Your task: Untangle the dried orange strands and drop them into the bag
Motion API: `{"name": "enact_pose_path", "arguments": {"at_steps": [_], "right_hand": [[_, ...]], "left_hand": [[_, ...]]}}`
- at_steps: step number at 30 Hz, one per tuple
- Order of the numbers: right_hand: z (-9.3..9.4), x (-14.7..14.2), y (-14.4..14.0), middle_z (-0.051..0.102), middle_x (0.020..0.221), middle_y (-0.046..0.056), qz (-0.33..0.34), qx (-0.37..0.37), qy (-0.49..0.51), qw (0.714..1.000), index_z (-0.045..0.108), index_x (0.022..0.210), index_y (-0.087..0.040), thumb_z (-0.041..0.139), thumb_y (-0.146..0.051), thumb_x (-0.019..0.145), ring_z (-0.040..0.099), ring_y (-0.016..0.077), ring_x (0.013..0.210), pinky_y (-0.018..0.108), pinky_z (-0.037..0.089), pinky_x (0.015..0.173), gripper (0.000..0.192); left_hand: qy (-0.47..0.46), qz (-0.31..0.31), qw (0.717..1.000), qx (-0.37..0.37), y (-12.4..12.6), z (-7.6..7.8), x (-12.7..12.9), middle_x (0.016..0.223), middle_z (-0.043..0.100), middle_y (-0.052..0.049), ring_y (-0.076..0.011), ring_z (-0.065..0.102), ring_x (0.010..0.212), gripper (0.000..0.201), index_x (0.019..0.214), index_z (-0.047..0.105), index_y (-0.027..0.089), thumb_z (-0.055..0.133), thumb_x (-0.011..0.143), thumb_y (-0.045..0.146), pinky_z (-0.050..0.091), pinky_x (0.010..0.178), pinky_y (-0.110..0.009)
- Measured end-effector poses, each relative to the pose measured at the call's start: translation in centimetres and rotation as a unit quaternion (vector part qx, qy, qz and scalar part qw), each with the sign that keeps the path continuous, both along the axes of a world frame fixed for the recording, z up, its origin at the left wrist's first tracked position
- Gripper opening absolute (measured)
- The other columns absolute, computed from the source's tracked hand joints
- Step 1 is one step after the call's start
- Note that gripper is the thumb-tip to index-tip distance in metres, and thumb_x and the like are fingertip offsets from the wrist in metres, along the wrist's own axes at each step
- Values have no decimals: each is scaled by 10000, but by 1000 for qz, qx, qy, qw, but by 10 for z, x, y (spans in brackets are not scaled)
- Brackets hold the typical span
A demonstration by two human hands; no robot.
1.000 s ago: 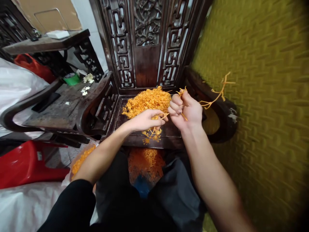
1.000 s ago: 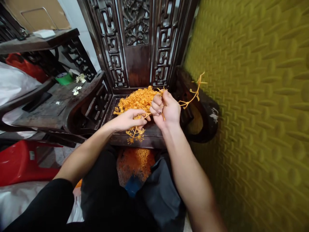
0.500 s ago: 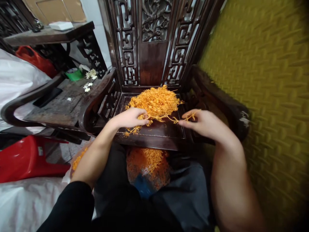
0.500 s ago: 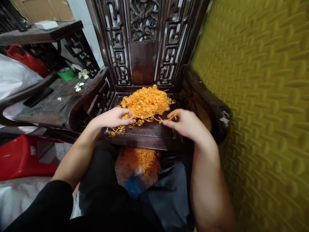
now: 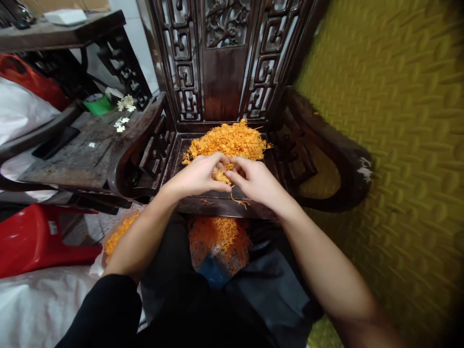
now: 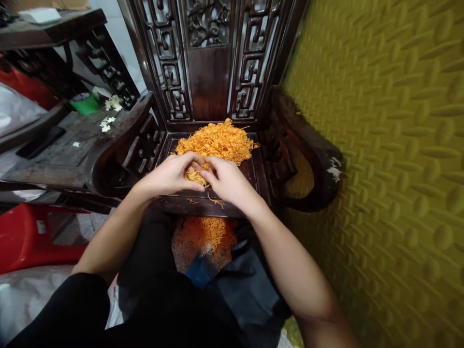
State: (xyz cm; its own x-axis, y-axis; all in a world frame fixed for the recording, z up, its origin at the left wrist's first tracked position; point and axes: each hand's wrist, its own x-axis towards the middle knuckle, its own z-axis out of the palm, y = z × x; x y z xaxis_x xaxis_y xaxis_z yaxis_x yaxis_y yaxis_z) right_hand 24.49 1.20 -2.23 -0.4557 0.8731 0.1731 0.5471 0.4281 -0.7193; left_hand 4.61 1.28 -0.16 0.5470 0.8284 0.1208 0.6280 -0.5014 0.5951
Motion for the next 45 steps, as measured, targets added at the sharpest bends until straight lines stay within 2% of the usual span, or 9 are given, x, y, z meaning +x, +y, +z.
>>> {"name": "enact_pose_path", "arguments": {"at_steps": [6, 10, 16, 20, 24, 28, 34, 42, 45], "right_hand": [[8, 11, 2, 628, 720, 15, 16, -75, 48, 996, 702, 878, -169, 584, -370, 934, 482, 141, 630, 289, 368, 613, 240], [7, 6, 2, 563, 696, -2, -6, -82, 85, 993, 608, 790, -179, 599, -392, 921, 437, 126, 622, 280, 343, 595, 251], [5, -7, -2, 418, 633, -49, 16, -143, 193, 971, 512, 799, -219, 593, -473, 938, 325, 105, 550, 273, 278, 532, 301], [4, -10, -4, 404, 619, -51, 4, -141, 194, 971, 486, 766, -218, 593, -440, 933, 320, 104, 546, 271, 267, 528, 298], [5, -2, -3, 438, 606, -43, -17, -110, 140, 984, 496, 744, -212, 596, -402, 916, 348, 109, 546, 270, 275, 536, 275], [8, 9, -4, 509, 613, -25, -19, -68, 49, 996, 532, 753, -204, 580, -369, 910, 411, 124, 559, 278, 299, 557, 232], [9, 16, -3, 545, 618, -14, 5, -68, -12, 998, 548, 737, -195, 561, -346, 904, 447, 129, 572, 275, 314, 570, 227], [10, 21, -1, 513, 631, -22, 9, -134, 32, 990, 553, 763, -191, 579, -401, 900, 398, 111, 553, 263, 296, 537, 253], [10, 27, -1, 488, 627, -32, 17, -162, 54, 985, 552, 789, -194, 577, -439, 911, 378, 108, 545, 259, 283, 522, 274]], "left_hand": [[75, 38, 983, 164, -1, 10, -18, 1002, 707, -49, -208, 647, 972, 137, 1034, 660, 189, 623, 913, 241, 454, 920, -373], [66, 144, 944, 289, -4, 6, -6, 1316, 620, -113, -299, 538, 1243, 309, 1220, 616, 222, 568, 916, 241, 404, 1054, -497], [-92, 226, 919, 308, 3, -12, 9, 1415, 548, -122, -219, 561, 1254, 562, 1504, 352, 206, 471, 954, 204, 478, 1064, -389], [-13, 200, 934, 294, 9, -7, 4, 1382, 570, -115, -236, 562, 1280, 439, 1347, 573, 218, 462, 934, 118, 473, 1075, -421], [90, 74, 951, 285, 14, -1, -5, 1633, 362, -129, -322, 390, 1462, 521, 1397, 567, 250, 581, 891, 129, 419, 1110, -537], [128, -41, 962, 237, 24, -9, -15, 1532, 524, -118, -288, 532, 1337, 184, 1080, 700, 181, 618, 949, 281, 462, 1070, -479], [200, -33, 948, 246, 38, -10, -22, 1015, 694, -67, -209, 654, 933, 280, 953, 668, 187, 617, 957, 463, 474, 737, -307], [278, -21, 923, 265, 34, -2, -14, 1033, 650, -68, -202, 619, 869, 84, 1013, 615, 193, 560, 970, 241, 388, 661, -311], [276, -15, 928, 248, 31, -4, -13, 1018, 657, -49, -188, 618, 826, 172, 1007, 614, 209, 480, 947, 119, 366, 627, -310]]}}
